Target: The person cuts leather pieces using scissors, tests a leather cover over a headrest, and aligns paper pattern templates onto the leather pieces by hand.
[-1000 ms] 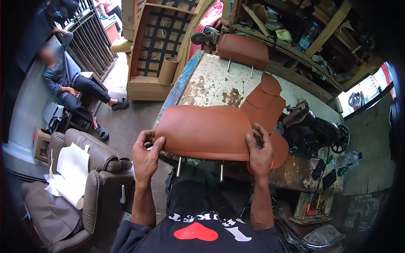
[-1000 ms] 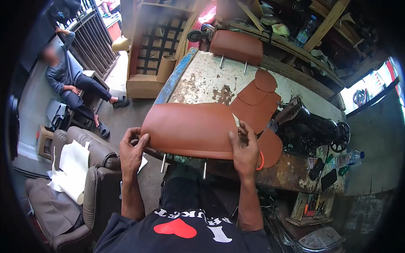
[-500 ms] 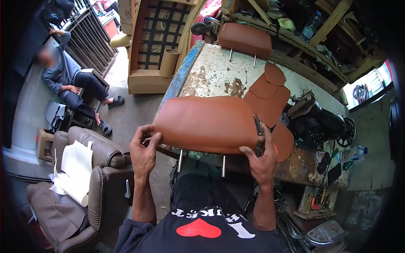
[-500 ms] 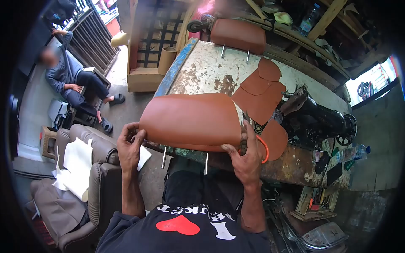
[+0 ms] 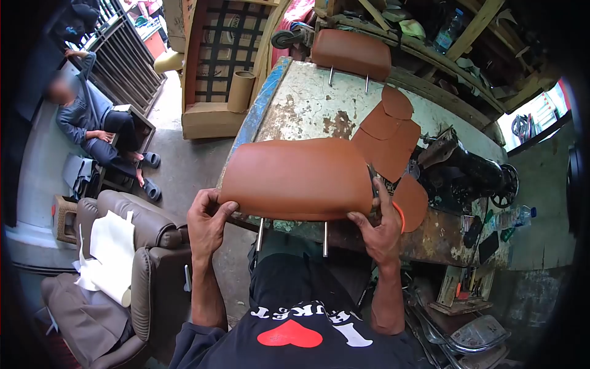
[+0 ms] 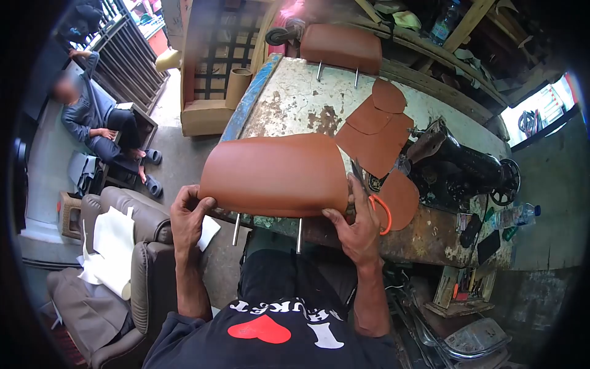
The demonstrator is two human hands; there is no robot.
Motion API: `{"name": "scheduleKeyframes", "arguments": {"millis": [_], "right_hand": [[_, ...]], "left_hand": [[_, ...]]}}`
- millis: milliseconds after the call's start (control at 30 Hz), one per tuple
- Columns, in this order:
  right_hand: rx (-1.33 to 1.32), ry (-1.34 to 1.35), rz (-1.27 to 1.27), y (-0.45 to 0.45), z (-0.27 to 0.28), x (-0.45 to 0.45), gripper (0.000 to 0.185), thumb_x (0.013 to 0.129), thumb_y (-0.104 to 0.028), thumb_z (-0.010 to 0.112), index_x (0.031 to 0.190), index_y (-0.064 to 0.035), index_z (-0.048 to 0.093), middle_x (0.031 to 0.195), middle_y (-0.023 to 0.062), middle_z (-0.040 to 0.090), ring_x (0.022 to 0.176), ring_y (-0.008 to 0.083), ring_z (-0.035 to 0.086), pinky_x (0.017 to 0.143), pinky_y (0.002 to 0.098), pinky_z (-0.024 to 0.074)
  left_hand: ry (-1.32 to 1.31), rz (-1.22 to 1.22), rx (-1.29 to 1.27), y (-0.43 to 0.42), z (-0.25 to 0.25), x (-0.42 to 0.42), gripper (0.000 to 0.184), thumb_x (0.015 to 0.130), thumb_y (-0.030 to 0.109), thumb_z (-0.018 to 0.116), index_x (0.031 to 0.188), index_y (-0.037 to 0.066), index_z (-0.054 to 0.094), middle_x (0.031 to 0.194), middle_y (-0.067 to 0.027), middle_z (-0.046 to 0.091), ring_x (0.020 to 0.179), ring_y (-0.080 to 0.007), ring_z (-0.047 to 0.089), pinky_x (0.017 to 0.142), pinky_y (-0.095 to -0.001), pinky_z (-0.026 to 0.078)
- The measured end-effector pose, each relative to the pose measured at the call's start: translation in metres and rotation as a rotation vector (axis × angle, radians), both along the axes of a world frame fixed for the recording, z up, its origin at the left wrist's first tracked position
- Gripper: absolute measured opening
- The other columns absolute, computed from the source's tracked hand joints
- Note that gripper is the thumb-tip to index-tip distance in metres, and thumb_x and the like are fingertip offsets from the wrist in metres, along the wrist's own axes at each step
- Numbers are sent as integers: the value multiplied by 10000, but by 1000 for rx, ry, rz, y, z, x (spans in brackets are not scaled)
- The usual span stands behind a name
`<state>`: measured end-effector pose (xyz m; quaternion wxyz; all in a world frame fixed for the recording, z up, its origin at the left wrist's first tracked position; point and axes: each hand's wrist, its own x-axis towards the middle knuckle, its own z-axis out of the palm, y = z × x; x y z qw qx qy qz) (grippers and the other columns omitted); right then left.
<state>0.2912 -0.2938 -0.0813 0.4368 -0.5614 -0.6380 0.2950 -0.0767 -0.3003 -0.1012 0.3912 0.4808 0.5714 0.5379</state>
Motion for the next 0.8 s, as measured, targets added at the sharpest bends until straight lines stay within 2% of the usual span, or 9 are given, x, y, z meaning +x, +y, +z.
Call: {"name": "scheduleKeyframes", "arguments": {"millis": [67,133,167,200,367,433,533,600,800], "right_hand": [[38,-29,-1,-1,0,-3,787,886,-149,850,1550,-1,454,1253,154,683,1034,237,679,912,346,563],[117,-93,-9,-2,1,-2,762,890,-172,844,1541,-24,477,1322,180,664,1070,292,680,950,372,554],[119,-95,-16,-1,4,0,762,890,-172,844,1541,-24,477,1322,180,664,1070,292,680,950,372,554],[89,-142,11,-2,8,2,776,875,-180,853,1548,-67,484,1403,192,609,1165,321,646,993,387,537],[188,-319,170,7,49,0,819,844,-286,867,1568,-202,495,1612,209,401,1444,415,449,1155,520,418],[369,-602,350,23,64,-3,851,807,-378,883,1552,-192,517,1655,192,335,1527,418,336,1231,586,316],[264,-818,471,48,63,-13,804,856,-433,820,1570,-248,500,1674,181,324,1537,440,308,1231,670,238],[241,-838,506,58,52,-10,781,856,-397,823,1555,-223,521,1661,174,362,1526,440,325,1235,628,283],[380,-736,540,46,42,-6,778,807,-306,855,1511,-160,557,1611,183,435,1495,444,374,1222,528,371]], "left_hand": [[57,8,1,1,10,9,235,888,49,830,1035,-36,667,1194,-100,614,1047,-172,655,901,-324,571],[347,171,219,-1,42,36,347,874,79,833,1148,-21,646,1289,-160,580,1159,-266,631,976,-381,549],[715,143,288,-3,50,37,513,867,118,843,1315,20,612,1456,-193,510,1351,-318,540,1070,-440,508],[713,138,288,-3,60,41,513,867,118,843,1315,20,612,1456,-193,510,1351,-318,540,1070,-440,508],[1242,-448,429,27,93,74,827,869,486,772,1582,209,456,1643,-169,394,1543,-421,313,1262,-606,223],[1265,-532,459,48,92,83,831,872,525,745,1586,215,453,1645,-161,396,1539,-425,314,1263,-619,202],[1273,-645,455,66,80,88,884,846,574,746,1594,213,443,1646,-154,401,1536,-424,319,1251,-640,205],[1303,-684,402,73,71,86,966,807,665,725,1592,179,440,1667,-150,364,1542,-421,308,1261,-609,203],[1383,-652,415,56,66,85,1024,745,578,829,1612,225,414,1671,-138,360,1540,-422,318,1256,-628,206]]}}
